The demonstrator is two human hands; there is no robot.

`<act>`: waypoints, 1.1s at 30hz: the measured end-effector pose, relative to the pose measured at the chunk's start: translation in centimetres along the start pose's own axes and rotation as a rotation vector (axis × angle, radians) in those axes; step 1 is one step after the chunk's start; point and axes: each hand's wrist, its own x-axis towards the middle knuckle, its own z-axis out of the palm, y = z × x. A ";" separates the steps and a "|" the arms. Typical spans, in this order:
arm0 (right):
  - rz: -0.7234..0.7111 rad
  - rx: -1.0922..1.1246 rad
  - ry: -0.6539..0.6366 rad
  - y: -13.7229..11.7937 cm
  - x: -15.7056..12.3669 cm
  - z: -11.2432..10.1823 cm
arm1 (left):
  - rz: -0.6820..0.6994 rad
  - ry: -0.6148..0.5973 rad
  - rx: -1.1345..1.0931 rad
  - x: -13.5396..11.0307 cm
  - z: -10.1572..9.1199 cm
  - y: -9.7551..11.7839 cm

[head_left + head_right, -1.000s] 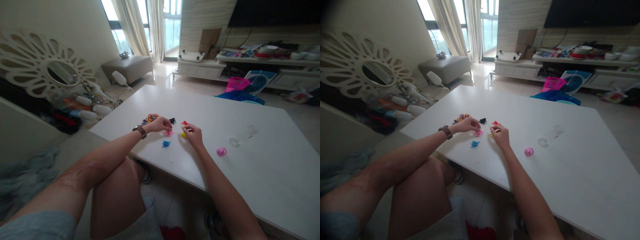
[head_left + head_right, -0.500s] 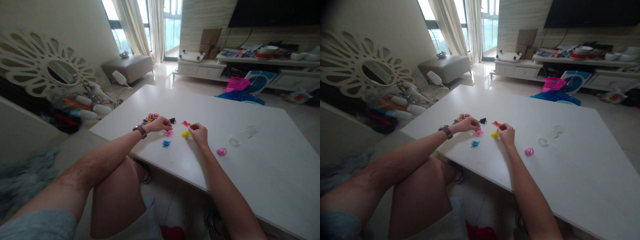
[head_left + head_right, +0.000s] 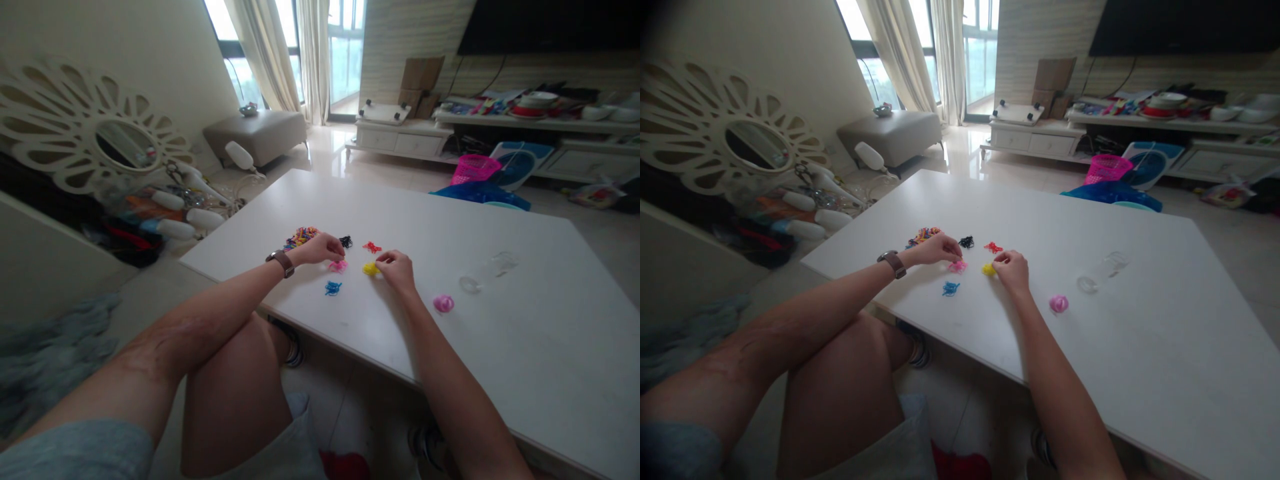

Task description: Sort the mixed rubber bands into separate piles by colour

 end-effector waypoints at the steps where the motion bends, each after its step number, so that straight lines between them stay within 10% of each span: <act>1: -0.007 -0.011 0.001 0.1 0.0 0.1 | 0.001 0.000 0.005 0.0 0.0 0.0; 13: -0.218 -0.069 0.054 -0.4 -0.3 0.2 | -0.026 -0.003 -0.040 0.0 0.2 0.0; 21: -0.574 0.125 -0.284 -3.0 -1.9 0.7 | 0.020 -0.047 -0.031 0.2 0.6 -0.1; 33: -0.588 0.170 -0.351 -3.4 -2.2 0.6 | 0.009 -0.066 -0.041 0.2 1.1 0.4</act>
